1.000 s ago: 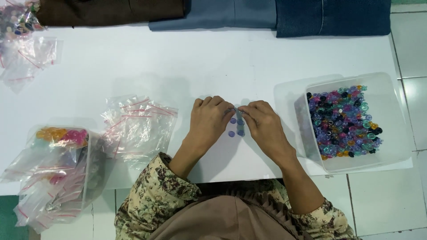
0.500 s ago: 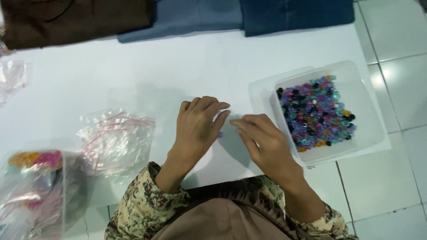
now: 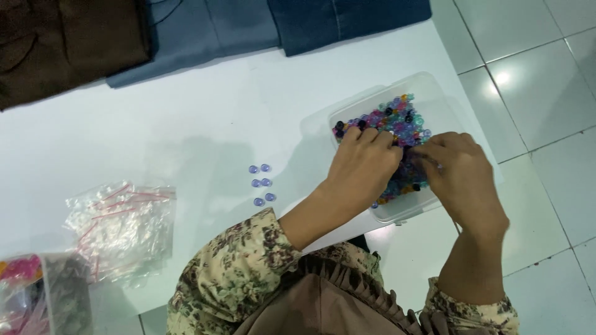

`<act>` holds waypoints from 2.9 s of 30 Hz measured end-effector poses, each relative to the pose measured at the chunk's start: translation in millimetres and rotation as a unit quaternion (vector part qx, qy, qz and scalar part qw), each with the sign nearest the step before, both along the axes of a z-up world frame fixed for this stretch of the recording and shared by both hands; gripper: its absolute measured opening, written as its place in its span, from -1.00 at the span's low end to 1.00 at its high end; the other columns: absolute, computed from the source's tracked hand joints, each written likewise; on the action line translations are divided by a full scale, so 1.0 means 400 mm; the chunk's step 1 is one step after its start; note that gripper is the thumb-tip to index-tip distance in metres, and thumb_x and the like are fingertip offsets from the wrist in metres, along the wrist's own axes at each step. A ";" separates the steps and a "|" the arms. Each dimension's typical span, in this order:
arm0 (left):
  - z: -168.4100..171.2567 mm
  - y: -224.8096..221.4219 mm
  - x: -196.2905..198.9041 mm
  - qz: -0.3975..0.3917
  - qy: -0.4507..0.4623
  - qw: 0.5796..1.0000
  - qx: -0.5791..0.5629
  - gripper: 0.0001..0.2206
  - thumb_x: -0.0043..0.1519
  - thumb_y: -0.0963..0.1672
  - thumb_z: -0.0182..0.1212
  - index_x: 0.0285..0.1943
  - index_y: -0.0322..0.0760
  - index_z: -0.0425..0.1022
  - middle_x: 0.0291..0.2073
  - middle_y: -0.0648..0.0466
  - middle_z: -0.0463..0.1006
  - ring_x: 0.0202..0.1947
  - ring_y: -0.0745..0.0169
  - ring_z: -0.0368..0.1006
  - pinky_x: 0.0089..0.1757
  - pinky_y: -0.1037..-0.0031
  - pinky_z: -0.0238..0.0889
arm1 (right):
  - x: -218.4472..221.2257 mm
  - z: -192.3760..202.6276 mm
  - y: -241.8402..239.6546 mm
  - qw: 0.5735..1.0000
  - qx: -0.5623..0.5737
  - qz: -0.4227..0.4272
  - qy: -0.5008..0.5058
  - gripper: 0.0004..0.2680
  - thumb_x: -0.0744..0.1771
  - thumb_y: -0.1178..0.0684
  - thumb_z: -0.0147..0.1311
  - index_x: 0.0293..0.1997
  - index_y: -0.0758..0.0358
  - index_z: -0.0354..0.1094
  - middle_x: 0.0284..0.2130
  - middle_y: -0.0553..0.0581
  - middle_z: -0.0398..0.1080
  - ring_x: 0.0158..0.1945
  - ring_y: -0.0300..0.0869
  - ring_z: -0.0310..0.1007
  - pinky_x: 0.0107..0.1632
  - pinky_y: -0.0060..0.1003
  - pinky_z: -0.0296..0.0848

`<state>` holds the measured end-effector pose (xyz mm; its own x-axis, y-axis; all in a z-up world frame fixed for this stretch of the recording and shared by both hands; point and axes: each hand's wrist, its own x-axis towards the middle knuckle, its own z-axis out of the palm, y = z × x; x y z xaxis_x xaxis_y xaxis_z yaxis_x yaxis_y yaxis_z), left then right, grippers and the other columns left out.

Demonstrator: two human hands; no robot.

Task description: Sorting various colored buttons from a container and placing them into small plastic bags.

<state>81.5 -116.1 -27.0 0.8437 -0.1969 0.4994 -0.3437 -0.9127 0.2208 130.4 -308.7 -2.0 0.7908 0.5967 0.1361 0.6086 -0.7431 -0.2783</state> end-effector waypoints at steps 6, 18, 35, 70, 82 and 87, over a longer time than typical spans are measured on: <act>-0.045 -0.082 0.040 -0.012 0.098 0.994 0.045 -0.82 0.07 -0.21 0.33 -0.56 -0.01 0.56 -0.41 0.11 0.58 -0.30 0.08 0.46 -0.15 0.26 0.22 | 0.020 -0.030 0.003 0.992 -0.110 -0.032 0.061 -0.78 0.25 0.39 -0.03 -0.25 0.20 0.52 -0.26 0.07 0.48 -0.15 0.05 0.33 -0.14 -0.11 0.26; -0.025 -0.084 0.046 -0.042 0.088 0.995 -0.025 -0.90 -0.02 -0.33 0.36 -0.49 -0.37 0.58 -0.55 -0.13 0.50 -0.51 0.03 0.38 -0.32 0.30 -0.01 | -0.009 0.022 0.058 0.994 -0.070 -0.071 0.053 -0.80 0.29 0.40 0.11 -0.11 0.34 0.59 -0.26 0.30 0.54 -0.17 0.09 0.51 -0.13 -0.20 0.39; 0.002 -0.051 0.016 -0.067 0.037 0.995 -0.061 -0.88 -0.05 -0.31 0.43 -0.39 -0.38 0.60 -0.49 -0.13 0.53 -0.48 -0.01 0.37 -0.29 0.30 -0.01 | -0.040 0.051 0.059 0.982 0.176 -0.070 -0.012 -0.92 0.42 0.34 0.17 -0.04 0.41 0.56 -0.29 0.31 0.49 -0.18 0.12 0.54 -0.18 -0.16 0.50; 0.000 0.347 -0.445 0.133 0.132 0.968 -0.165 -0.82 0.12 -0.11 0.44 -0.13 -0.15 0.64 -0.39 0.03 0.61 -0.34 0.05 0.56 -0.26 0.32 0.27 | -0.326 -0.018 0.387 0.945 0.231 0.199 0.116 -0.87 0.33 0.27 0.18 -0.06 0.44 0.54 -0.32 0.31 0.57 -0.21 0.04 0.62 -0.18 -0.15 0.62; 0.062 0.132 -0.193 0.011 0.008 0.995 -0.100 -0.94 0.28 -0.12 0.31 -0.21 -0.15 0.63 -0.29 0.13 0.54 -0.29 0.10 0.41 -0.21 0.30 0.08 | -0.141 0.077 0.067 0.987 0.096 0.124 -0.025 -0.86 0.30 0.21 0.28 -0.07 0.31 0.57 -0.16 0.24 0.56 0.00 0.00 0.49 0.12 -0.14 0.50; 0.023 0.043 -0.082 -0.001 0.000 1.000 0.023 -0.66 -0.14 -0.37 0.29 -0.68 -0.06 0.34 -0.50 0.10 0.36 -0.35 0.07 0.26 -0.26 0.28 0.04 | -0.052 0.028 0.035 0.996 -0.066 0.017 0.062 -0.86 0.30 0.15 0.11 -0.16 0.06 0.60 -0.29 0.03 0.46 -0.15 0.04 0.34 -0.11 -0.08 0.34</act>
